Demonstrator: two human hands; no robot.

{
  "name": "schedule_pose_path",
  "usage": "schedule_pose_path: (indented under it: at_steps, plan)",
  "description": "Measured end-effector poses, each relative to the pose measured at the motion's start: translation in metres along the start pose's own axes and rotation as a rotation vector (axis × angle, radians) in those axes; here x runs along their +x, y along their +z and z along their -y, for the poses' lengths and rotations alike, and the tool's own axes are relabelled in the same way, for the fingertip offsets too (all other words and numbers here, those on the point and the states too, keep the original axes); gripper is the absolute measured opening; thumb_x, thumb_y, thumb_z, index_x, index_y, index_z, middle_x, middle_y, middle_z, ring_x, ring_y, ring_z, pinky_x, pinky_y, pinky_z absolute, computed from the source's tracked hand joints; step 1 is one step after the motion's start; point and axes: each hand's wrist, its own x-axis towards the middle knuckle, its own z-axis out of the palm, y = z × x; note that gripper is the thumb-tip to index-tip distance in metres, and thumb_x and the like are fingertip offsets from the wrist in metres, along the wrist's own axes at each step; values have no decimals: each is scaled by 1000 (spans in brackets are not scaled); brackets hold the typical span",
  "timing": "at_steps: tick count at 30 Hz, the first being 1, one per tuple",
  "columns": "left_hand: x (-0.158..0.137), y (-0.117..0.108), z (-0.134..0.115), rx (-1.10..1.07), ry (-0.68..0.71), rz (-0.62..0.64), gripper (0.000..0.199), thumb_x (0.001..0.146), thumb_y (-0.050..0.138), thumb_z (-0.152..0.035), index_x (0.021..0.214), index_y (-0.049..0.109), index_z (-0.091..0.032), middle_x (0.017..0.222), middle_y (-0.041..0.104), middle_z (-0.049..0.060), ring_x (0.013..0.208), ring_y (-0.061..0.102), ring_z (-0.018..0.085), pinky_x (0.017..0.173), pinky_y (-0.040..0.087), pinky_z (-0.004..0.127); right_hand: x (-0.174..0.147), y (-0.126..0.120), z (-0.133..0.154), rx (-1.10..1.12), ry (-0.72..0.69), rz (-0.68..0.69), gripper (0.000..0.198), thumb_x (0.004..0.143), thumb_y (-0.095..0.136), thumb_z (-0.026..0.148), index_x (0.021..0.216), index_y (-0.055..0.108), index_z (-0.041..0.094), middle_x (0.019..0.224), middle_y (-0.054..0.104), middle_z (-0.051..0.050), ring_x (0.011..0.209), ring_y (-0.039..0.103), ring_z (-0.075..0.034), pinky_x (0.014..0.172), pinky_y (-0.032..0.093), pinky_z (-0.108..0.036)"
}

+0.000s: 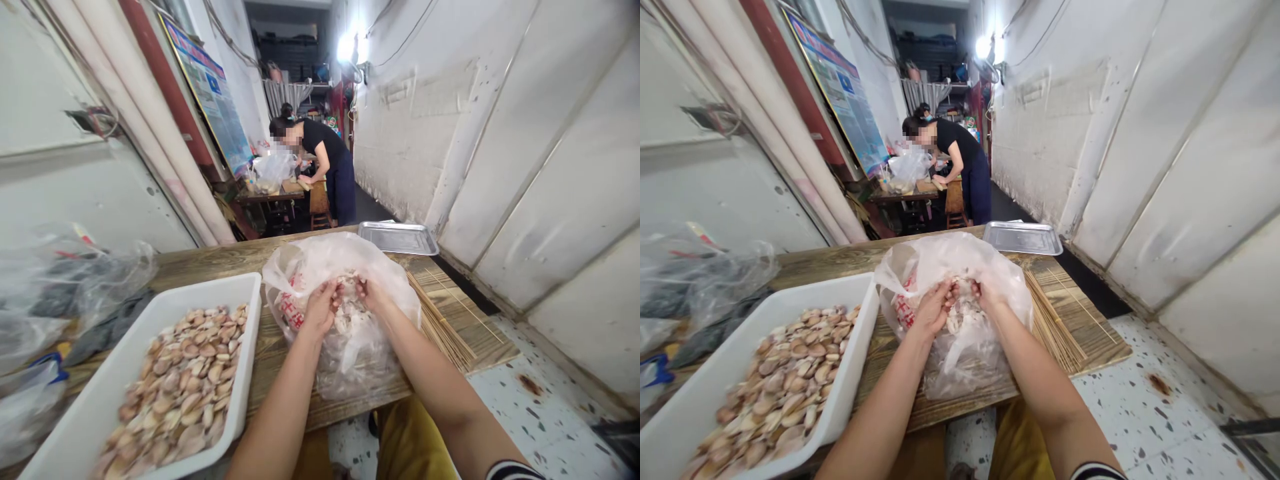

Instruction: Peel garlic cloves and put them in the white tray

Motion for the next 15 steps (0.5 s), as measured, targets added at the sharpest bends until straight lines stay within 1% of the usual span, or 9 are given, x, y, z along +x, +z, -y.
schedule_pose_path:
  at_steps: [3, 4, 6, 8, 10, 12, 13, 14, 15]
  plan:
    - [0, -1, 1, 77, 5, -10, 31, 59, 73, -33, 72, 55, -11, 59, 55, -1, 45, 45, 2, 35, 22, 13, -3, 2, 12, 24, 72, 74, 8, 72, 53, 24, 69, 50, 18, 54, 52, 3, 42, 43, -7, 39, 36, -18]
    - [0, -2, 0, 98, 3, -24, 31, 58, 73, -33, 71, 55, -11, 57, 54, -2, 44, 44, 2, 34, 20, 13, -5, 4, 15, 7, 97, 111, 7, 71, 55, 23, 72, 52, 18, 55, 52, 3, 42, 42, -7, 39, 35, -18]
    - [0, -2, 0, 130, 13, -62, 30, 57, 72, -33, 68, 53, -12, 54, 52, -3, 41, 41, 1, 34, 18, 13, -11, 6, 18, -119, 109, 172, 14, 69, 58, 23, 82, 55, 18, 55, 52, 5, 39, 38, -5, 36, 29, -17]
    - [0, -2, -1, 134, 36, -104, 30, 56, 72, -32, 66, 52, -12, 52, 51, -4, 40, 40, 1, 33, 18, 13, -17, 7, 20, -344, 46, 203, 27, 68, 60, 28, 94, 57, 20, 60, 55, 6, 39, 37, -4, 36, 25, -16]
    - [1, -2, -2, 126, 48, -148, 30, 54, 71, -32, 65, 51, -12, 50, 50, -5, 39, 40, 2, 33, 18, 13, -22, 8, 21, -574, -69, 209, 36, 64, 65, 34, 97, 58, 20, 70, 59, 4, 45, 44, -5, 40, 30, -17]
    - [2, -1, -2, 130, 49, -209, 31, 52, 71, -33, 64, 51, -13, 49, 49, -5, 38, 40, 2, 33, 17, 14, -26, 10, 21, -740, -211, 208, 37, 60, 69, 36, 92, 61, 19, 81, 62, 1, 61, 53, -9, 50, 37, -18]
    - [3, -1, -2, 140, 53, -240, 31, 52, 71, -34, 64, 51, -13, 50, 49, -5, 37, 39, 3, 33, 17, 15, -27, 11, 22, -787, -265, 205, 34, 61, 69, 37, 89, 62, 19, 84, 62, 0, 67, 55, -11, 55, 39, -19]
    - [3, -1, -1, 158, 66, -273, 31, 53, 70, -35, 64, 51, -13, 50, 50, -5, 37, 39, 3, 33, 17, 16, -28, 11, 22, -811, -288, 201, 32, 63, 67, 38, 87, 62, 19, 86, 63, -1, 70, 56, -11, 57, 40, -20]
    - [4, -2, -1, 186, 90, -311, 30, 54, 68, -36, 63, 51, -13, 51, 51, -4, 37, 39, 3, 34, 17, 16, -28, 12, 23, -816, -279, 190, 31, 66, 64, 40, 89, 62, 19, 85, 63, -1, 67, 55, -11, 56, 39, -20]
